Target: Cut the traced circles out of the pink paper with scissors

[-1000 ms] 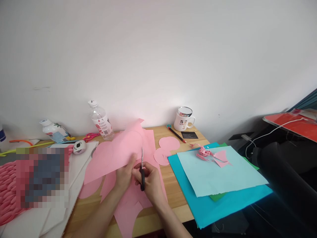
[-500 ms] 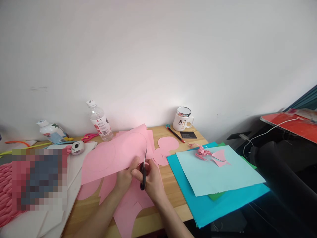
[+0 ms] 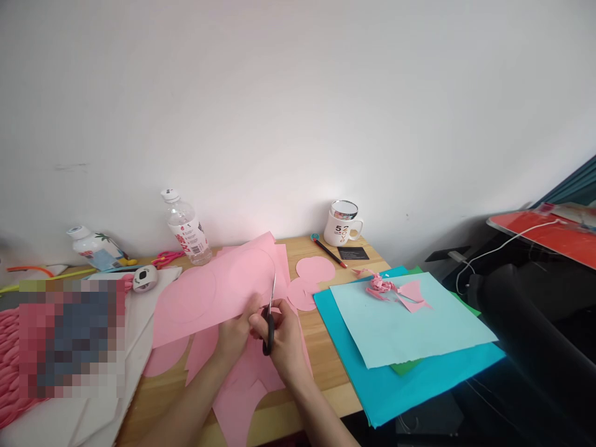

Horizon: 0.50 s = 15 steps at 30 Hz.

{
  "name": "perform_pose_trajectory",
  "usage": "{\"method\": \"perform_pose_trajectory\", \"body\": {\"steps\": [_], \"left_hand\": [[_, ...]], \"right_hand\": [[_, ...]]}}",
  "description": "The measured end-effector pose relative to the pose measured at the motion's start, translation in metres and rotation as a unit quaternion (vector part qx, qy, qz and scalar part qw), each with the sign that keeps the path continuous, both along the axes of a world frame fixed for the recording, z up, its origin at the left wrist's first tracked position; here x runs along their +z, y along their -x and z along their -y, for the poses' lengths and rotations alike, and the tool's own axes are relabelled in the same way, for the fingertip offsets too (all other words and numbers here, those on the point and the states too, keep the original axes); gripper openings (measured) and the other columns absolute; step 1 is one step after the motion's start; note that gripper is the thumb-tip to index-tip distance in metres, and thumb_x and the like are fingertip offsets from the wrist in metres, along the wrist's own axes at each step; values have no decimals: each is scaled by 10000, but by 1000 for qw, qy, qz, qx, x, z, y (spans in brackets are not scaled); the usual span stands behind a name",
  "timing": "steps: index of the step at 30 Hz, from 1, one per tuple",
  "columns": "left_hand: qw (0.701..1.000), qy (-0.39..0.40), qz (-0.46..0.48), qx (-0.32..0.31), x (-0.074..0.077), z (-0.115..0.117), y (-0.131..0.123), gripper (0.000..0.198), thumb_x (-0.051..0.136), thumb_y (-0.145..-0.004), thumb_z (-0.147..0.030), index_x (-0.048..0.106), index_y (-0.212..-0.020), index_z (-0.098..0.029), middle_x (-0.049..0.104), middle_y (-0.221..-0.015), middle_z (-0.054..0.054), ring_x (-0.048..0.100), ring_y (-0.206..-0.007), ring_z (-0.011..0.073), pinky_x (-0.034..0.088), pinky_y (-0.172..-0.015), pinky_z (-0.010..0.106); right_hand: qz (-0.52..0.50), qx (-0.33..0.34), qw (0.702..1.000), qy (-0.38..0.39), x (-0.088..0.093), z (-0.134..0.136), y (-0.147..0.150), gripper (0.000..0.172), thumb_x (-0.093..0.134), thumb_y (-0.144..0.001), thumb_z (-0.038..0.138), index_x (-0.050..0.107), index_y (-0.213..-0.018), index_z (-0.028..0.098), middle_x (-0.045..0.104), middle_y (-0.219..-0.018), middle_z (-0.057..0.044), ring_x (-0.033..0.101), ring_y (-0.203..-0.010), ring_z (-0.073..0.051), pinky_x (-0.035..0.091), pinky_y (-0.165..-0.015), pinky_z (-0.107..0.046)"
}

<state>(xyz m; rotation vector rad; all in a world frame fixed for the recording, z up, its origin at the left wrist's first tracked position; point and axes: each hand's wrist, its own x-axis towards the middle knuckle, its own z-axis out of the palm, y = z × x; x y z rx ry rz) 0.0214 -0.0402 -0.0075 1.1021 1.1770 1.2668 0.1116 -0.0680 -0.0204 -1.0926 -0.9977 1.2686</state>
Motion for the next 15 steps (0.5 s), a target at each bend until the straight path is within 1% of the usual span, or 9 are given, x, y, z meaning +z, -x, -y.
{"method": "perform_pose_trajectory", "body": {"steps": [1, 2, 3, 4, 5, 7, 9, 12, 15], "left_hand": [[1000, -19, -2, 6, 0, 0, 0, 390, 680, -687, -526, 588, -483, -207, 569, -450, 13, 569, -452, 187, 489, -458, 314], [999, -40, -3, 12, 0, -1, 0, 334, 689, -689, -507, 643, -564, -201, 641, -541, 35, 643, -572, 221, 545, -571, 337], [998, -59, -3, 19, 0, -1, 0, 292, 698, -690, -487, 682, -651, -197, 695, -645, 55, 686, -711, 250, 566, -700, 361], [997, -73, -2, 22, 0, -1, 0, 276, 704, -692, -469, 702, -726, -195, 726, -739, 70, 695, -830, 268, 554, -809, 380], [997, -81, 0, 22, 0, -1, 1, 275, 707, -695, -456, 709, -775, -193, 740, -809, 80, 689, -906, 276, 532, -882, 391], [997, -82, 4, 18, 0, -1, 1, 283, 711, -693, -447, 712, -804, -187, 747, -870, 92, 684, -946, 281, 511, -931, 396], [997, -75, 11, 15, 0, -1, 1, 289, 723, -677, -454, 710, -781, -185, 746, -847, 93, 692, -903, 281, 534, -890, 386], [998, -53, 20, -4, 0, -1, 1, 297, 721, -667, -484, 688, -682, -190, 715, -683, 70, 693, -714, 254, 581, -697, 352], [998, -59, 13, -17, -1, -1, 1, 308, 708, -679, -487, 671, -651, -182, 680, -599, 40, 656, -582, 212, 565, -553, 316]], "right_hand": [[4, -7, 1000, -5, 1, -1, -1, 345, 727, -719, 449, 514, -803, 191, 520, -582, 38, 470, -568, -125, 357, -509, -234], [8, -12, 1000, -11, 2, -2, -2, 370, 745, -697, 456, 522, -829, 191, 518, -594, 39, 462, -569, -125, 356, -510, -236], [9, -15, 1000, -17, 4, -2, -3, 406, 762, -673, 466, 530, -864, 193, 519, -606, 39, 453, -566, -126, 355, -507, -240], [6, -14, 1000, -22, 6, -3, -5, 449, 777, -650, 477, 536, -901, 194, 524, -616, 38, 449, -564, -128, 358, -507, -245], [0, -9, 1000, -25, 8, -4, -6, 487, 785, -633, 487, 536, -934, 196, 531, -627, 35, 452, -565, -132, 363, -508, -249], [-13, -1, 1000, -26, 10, -5, -7, 520, 787, -622, 502, 533, -960, 199, 546, -643, 27, 471, -585, -141, 376, -523, -255], [-15, -2, 1000, -20, 10, -5, -7, 489, 781, -627, 507, 534, -914, 199, 537, -623, 29, 481, -599, -146, 377, -535, -255], [-2, -16, 1000, -6, 9, -4, -5, 446, 772, -630, 513, 529, -827, 197, 526, -587, 31, 469, -589, -141, 343, -513, -246], [-2, -22, 1000, 5, 8, -3, -4, 439, 773, -625, 502, 520, -806, 192, 537, -586, 29, 458, -578, -133, 323, -502, -242]]}}
